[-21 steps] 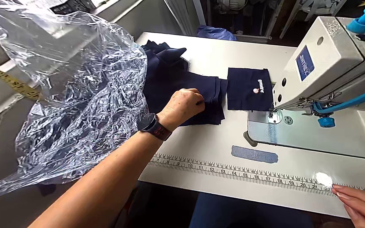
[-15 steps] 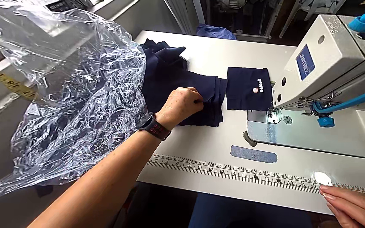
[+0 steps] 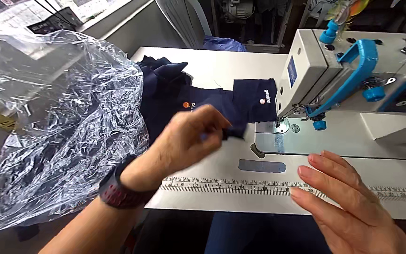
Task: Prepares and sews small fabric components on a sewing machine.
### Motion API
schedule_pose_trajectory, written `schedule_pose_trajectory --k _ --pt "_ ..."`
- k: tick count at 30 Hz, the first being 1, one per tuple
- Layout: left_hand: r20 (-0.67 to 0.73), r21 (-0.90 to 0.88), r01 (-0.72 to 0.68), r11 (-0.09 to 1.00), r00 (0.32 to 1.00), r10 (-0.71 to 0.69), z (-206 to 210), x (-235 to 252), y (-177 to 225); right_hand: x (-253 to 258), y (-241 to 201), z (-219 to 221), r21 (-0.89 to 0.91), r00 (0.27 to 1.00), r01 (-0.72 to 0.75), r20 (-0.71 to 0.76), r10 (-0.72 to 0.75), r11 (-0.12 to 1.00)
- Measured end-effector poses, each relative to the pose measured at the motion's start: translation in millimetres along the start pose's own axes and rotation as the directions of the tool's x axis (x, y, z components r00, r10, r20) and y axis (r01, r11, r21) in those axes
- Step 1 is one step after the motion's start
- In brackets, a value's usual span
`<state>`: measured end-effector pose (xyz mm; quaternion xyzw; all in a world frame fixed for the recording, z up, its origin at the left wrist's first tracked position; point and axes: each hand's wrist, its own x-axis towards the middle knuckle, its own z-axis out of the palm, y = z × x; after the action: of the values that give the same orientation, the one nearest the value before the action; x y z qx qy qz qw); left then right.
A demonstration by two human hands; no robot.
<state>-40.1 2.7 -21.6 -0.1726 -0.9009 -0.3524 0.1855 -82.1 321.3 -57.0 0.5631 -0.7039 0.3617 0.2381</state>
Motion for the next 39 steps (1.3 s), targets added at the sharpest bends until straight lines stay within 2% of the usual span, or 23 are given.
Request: schedule_pose_trajectory --k 2,4,5,6,7,8,9,10,12,13,15,17,18,19,20,21,23,25,26,28,31,35,39 --pt "0.177 -0.299 -0.073 0.951 0.975 0.131 24.7 -15.5 39.3 13.5 -15.1 8.1 0.052 0.996 -0.058 0.072 0.055 0.997" --pt "0.276 -0.610 0.011 0.792 0.940 0.199 47.9 -30.0 63.0 13.6 -24.0 9.5 0.260 0.970 -0.200 0.192 0.152 0.945" --pt "0.279 -0.712 0.101 0.695 0.949 0.149 59.2 -37.6 67.3 12.3 -25.7 7.2 0.409 0.933 -0.320 0.291 0.211 0.855" --pt "0.273 -0.789 0.211 0.577 0.962 0.021 71.9 -45.4 68.1 10.7 -24.7 4.6 0.529 0.873 -0.466 0.404 0.273 0.709" --pt "0.288 -0.861 0.324 0.393 0.946 -0.150 85.9 -51.4 66.6 8.4 -21.5 2.8 0.581 0.792 -0.607 0.502 0.348 0.543" --pt "0.336 -0.908 0.389 0.154 0.897 -0.287 99.0 -55.0 62.9 6.0 -16.3 2.6 0.585 0.698 -0.715 0.566 0.438 0.383" --pt "0.397 -0.913 0.404 -0.053 0.853 -0.340 110.2 -58.8 58.1 3.8 -10.2 3.0 0.554 0.586 -0.796 0.609 0.534 0.242" --pt "0.436 -0.900 0.406 -0.158 0.836 -0.334 120.0 -63.1 55.0 2.8 -3.4 3.2 0.520 0.473 -0.847 0.640 0.606 0.111" --pt "0.426 -0.903 0.415 -0.108 0.842 -0.331 132.9 -66.9 58.0 4.5 10.2 1.7 0.495 0.316 -0.864 0.675 0.667 -0.091" --pt "0.413 -0.907 0.413 -0.080 0.840 -0.351 136.5 -66.1 63.7 4.6 14.4 0.9 0.495 0.285 -0.858 0.680 0.675 -0.137" --pt "0.370 -0.888 0.448 0.104 0.831 -0.415 140.4 -57.5 75.4 4.4 18.4 -1.3 0.497 0.279 -0.854 0.687 0.670 -0.154" --pt "0.277 -0.799 0.469 0.375 0.842 -0.463 147.1 -51.1 73.7 4.7 21.5 -4.1 0.502 0.305 -0.856 0.689 0.657 -0.129" --pt "0.229 -0.756 0.461 0.465 0.851 -0.472 149.2 -49.1 70.0 4.2 23.6 -5.6 0.508 0.329 -0.855 0.684 0.651 -0.102" --pt "0.212 -0.739 0.463 0.489 0.850 -0.483 148.1 -46.5 67.2 3.7 26.1 -6.8 0.514 0.344 -0.855 0.671 0.656 -0.077" --pt "0.221 -0.747 0.478 0.461 0.833 -0.506 144.9 -43.4 66.0 2.3 29.4 -8.0 0.512 0.353 -0.857 0.659 0.664 -0.052" --pt "0.249 -0.772 0.505 0.385 0.799 -0.547 140.7 -39.5 66.4 0.0 33.5 -8.7 0.507 0.359 -0.862 0.653 0.667 -0.032" --pt "0.323 -0.798 0.562 0.218 0.704 -0.632 133.3 -30.9 69.0 -2.2 40.9 -8.8 0.482 0.359 -0.876 0.657 0.664 -0.004" --pt "0.344 -0.809 0.574 0.127 0.637 -0.690 132.5 -24.8 70.2 0.1 44.8 -5.7 0.449 0.349 -0.893 0.673 0.653 0.015" --pt "0.353 -0.819 0.566 0.096 0.629 -0.693 133.6 -23.4 69.6 2.9 45.1 -3.1 0.435 0.340 -0.900 0.675 0.655 0.018" --pt "0.401 -0.831 0.554 0.056 0.665 -0.631 134.5 -24.7 65.1 10.4 43.5 2.4 0.394 0.314 -0.918 0.664 0.679 0.039" --pt "0.423 -0.800 0.586 0.126 0.701 -0.574 132.2 -22.6 63.5 18.8 42.2 6.1 0.329 0.307 -0.938 0.652 0.694 0.106" --pt "0.318 -0.795 0.569 0.213 0.688 -0.652 127.5 -19.7 58.6 13.3 45.5 -6.3 0.371 0.398 -0.912 0.711 0.580 0.172" --pt "0.299 -0.795 0.575 0.193 0.648 -0.700 114.8 -20.5 49.3 -3.8 50.9 -29.3 0.314 0.345 -0.935 0.709 0.615 0.163"
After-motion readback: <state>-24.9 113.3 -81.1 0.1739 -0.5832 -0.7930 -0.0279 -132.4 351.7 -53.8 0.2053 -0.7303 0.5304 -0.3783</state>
